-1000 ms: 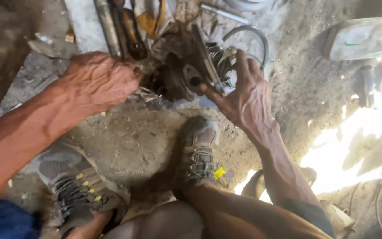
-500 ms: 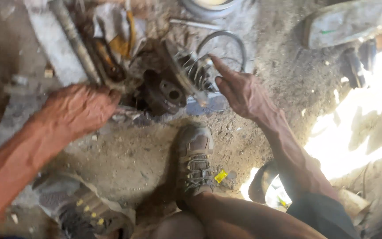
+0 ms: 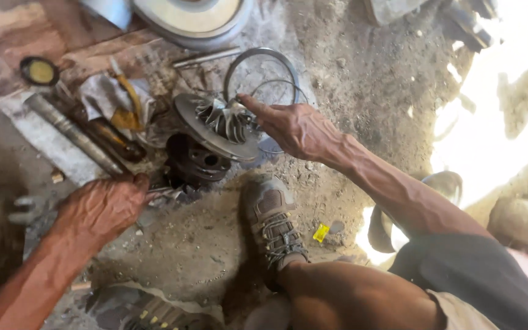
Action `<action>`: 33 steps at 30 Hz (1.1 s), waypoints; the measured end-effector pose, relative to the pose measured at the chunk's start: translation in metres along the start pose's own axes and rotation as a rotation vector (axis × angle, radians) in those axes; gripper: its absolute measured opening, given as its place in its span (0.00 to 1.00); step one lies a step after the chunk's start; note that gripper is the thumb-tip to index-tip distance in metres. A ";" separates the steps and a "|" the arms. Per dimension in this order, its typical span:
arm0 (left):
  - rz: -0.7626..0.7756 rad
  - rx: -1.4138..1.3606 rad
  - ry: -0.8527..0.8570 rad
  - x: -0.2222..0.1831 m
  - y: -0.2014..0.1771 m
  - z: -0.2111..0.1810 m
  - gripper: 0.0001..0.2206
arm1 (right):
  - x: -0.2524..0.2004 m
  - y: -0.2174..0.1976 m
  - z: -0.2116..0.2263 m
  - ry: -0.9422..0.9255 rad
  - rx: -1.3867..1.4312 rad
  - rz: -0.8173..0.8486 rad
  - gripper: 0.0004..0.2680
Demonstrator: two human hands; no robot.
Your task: The person uses a wrench to loosen and remove a bolt from a mechanical part, then removes a ring and a fan-like component. The person handles the parts by hand and places them on the floor.
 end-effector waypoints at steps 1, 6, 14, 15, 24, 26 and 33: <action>-0.063 0.136 0.075 -0.001 -0.007 -0.009 0.10 | 0.000 -0.003 0.002 0.033 -0.001 -0.018 0.16; -0.690 0.104 0.169 -0.025 -0.015 -0.017 0.11 | 0.007 0.009 -0.004 0.308 0.029 0.204 0.21; -0.571 -0.004 0.066 0.005 -0.028 0.005 0.10 | -0.013 0.038 -0.061 0.570 -0.194 0.322 0.08; -0.572 -0.010 0.061 0.003 -0.019 0.013 0.10 | -0.009 0.045 -0.068 0.566 -0.198 0.327 0.08; -0.533 0.017 0.302 0.002 0.044 0.027 0.12 | -0.001 0.025 -0.048 0.442 -0.344 0.109 0.09; -0.509 0.036 0.351 -0.001 0.054 0.033 0.13 | 0.005 0.028 -0.054 0.453 -0.323 0.054 0.10; -0.505 0.137 0.332 0.025 -0.007 -0.032 0.15 | 0.040 0.036 -0.095 0.590 -0.157 0.073 0.12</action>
Point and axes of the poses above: each hand's wrist, its own x-axis towards the middle knuckle, its own y-axis out of the palm, z = x × y, the point moved 10 cm from there along x, towards the middle knuckle, and after that the axes turned 15 degrees about z, right-handed, at the moved point
